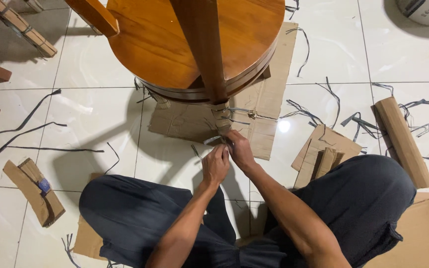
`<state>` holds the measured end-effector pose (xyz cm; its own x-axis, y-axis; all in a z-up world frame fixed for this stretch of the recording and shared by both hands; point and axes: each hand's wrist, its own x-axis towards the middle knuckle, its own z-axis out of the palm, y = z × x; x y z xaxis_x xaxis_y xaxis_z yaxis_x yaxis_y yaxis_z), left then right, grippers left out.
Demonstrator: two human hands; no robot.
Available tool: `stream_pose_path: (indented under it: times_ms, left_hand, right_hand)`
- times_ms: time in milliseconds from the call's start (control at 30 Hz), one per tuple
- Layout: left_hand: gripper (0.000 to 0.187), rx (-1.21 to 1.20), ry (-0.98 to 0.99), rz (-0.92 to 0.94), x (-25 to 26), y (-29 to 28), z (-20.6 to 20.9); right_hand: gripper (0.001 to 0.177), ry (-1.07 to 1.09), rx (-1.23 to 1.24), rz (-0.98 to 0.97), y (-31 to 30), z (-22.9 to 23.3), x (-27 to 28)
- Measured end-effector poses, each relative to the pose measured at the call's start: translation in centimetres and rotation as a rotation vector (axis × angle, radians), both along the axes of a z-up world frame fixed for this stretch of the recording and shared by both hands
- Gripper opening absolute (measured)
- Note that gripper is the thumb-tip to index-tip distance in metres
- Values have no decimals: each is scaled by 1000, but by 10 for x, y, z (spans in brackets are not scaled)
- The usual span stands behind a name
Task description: Wrapping wooden chair legs with cardboard and securing them with plastic ties
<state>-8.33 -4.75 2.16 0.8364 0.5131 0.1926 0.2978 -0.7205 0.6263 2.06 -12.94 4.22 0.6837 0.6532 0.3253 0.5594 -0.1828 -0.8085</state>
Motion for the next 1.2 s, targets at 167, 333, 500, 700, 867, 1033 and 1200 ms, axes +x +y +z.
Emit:
stream_pose_path:
  times_ms: [167,333,500,700,867,1033,1200]
  left_hand:
    - [17,39,0,-33,7,13,4]
    - [27,-7,-65,-57,22,29,14]
    - [35,-152,251,-205,40,62,23]
    - [20,-31,313,-221,49,68,16]
    - [23,-173,256,-150,51,64,39]
    - [31,-250,325,-68,47,67,15]
    - [53,-454,328,55,50,67,-18]
  right_hand:
    - [23,-20,-19,71,-3,-12,2]
    - [16,-34,-46,66,-1,-44,6]
    - [8,-107,-6,3,1,-29,7]
    - [10,-235,-61,-55,-5,-4,11]
    - [10,-230,-42,-65,-6,9,13]
    - [7,-268,-95,-73,-1,-23,11]
    - [17,-343,-151,-133,0,-16,2]
